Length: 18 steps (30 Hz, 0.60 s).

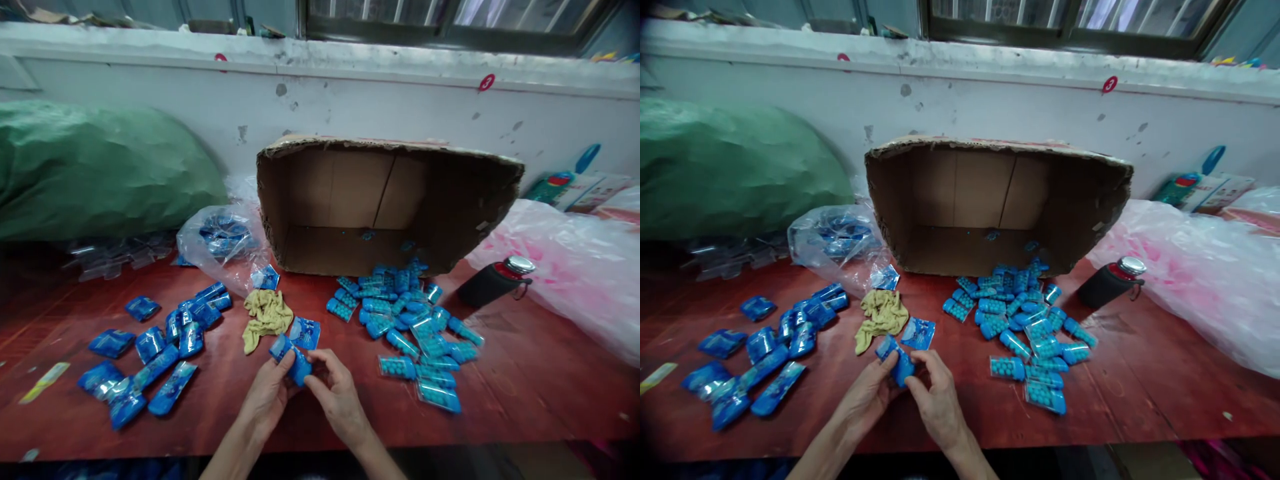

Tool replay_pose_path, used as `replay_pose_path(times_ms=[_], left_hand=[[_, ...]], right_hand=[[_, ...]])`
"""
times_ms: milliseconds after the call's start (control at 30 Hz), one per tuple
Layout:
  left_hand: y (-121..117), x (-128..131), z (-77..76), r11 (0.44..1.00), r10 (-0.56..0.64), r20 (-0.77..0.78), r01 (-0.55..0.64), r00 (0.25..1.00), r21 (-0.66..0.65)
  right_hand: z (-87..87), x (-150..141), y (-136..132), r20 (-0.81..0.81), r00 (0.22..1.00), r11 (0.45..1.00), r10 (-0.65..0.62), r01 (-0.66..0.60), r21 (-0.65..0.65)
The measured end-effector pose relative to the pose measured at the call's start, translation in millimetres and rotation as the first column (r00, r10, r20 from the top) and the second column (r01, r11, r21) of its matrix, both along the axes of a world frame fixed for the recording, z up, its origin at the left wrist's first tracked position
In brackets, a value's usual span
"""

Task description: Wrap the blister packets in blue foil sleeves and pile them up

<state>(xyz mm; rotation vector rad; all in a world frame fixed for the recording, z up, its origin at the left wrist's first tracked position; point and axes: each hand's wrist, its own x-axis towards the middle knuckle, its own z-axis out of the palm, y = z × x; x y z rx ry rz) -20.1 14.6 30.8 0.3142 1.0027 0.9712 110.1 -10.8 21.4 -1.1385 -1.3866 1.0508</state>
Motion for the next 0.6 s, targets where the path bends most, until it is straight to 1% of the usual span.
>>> replay_pose_path(times_ms=[67, 133, 200, 267, 333, 400, 467, 533, 600], left_hand=[[0.6, -2.3, 1.8, 0.999, -0.051, 0.024, 0.051, 0.998, 0.019], [-0.3, -4.3, 2.2, 0.993, -0.111, 0.080, 0.108, 0.991, 0.040], [-1.9, -5.8, 1.8, 0.988, -0.153, 0.135, 0.147, 0.979, 0.056], [-3.5, -6.8, 0.8, 0.983, -0.181, 0.186, 0.170, 0.966, 0.074], [-4.6, -7.4, -0.5, 0.978, -0.205, 0.231, 0.188, 0.951, 0.094], [-5.5, -7.8, -2.0, 0.973, -0.225, 0.265, 0.202, 0.938, 0.109], [-6.6, -7.5, -3.5, 0.971, -0.234, 0.286, 0.209, 0.929, 0.117], [-8.5, -5.7, -5.3, 0.972, -0.231, 0.300, 0.204, 0.926, 0.120], [-11.1, -2.0, -7.6, 0.976, -0.214, 0.315, 0.188, 0.925, 0.112]], right_hand=[[1.3, 2.8, 2.3, -0.035, 0.999, 1.000, 0.000, 0.000, -0.005], [-1.0, 6.3, 5.7, -0.137, 0.990, 0.998, 0.037, -0.043, -0.042], [-5.0, 9.5, 8.5, -0.280, 0.951, 0.982, 0.132, -0.165, -0.097], [-7.4, 11.9, 9.7, -0.400, 0.887, 0.945, 0.231, -0.303, -0.125], [-6.3, 13.8, 9.4, -0.452, 0.843, 0.913, 0.290, -0.386, -0.134], [-2.5, 15.7, 8.6, -0.449, 0.833, 0.896, 0.322, -0.422, -0.141], [2.0, 17.7, 8.1, -0.416, 0.843, 0.890, 0.341, -0.432, -0.148], [5.9, 19.7, 8.5, -0.352, 0.871, 0.899, 0.343, -0.413, -0.143], [8.0, 21.0, 9.3, -0.267, 0.908, 0.921, 0.323, -0.366, -0.133]])
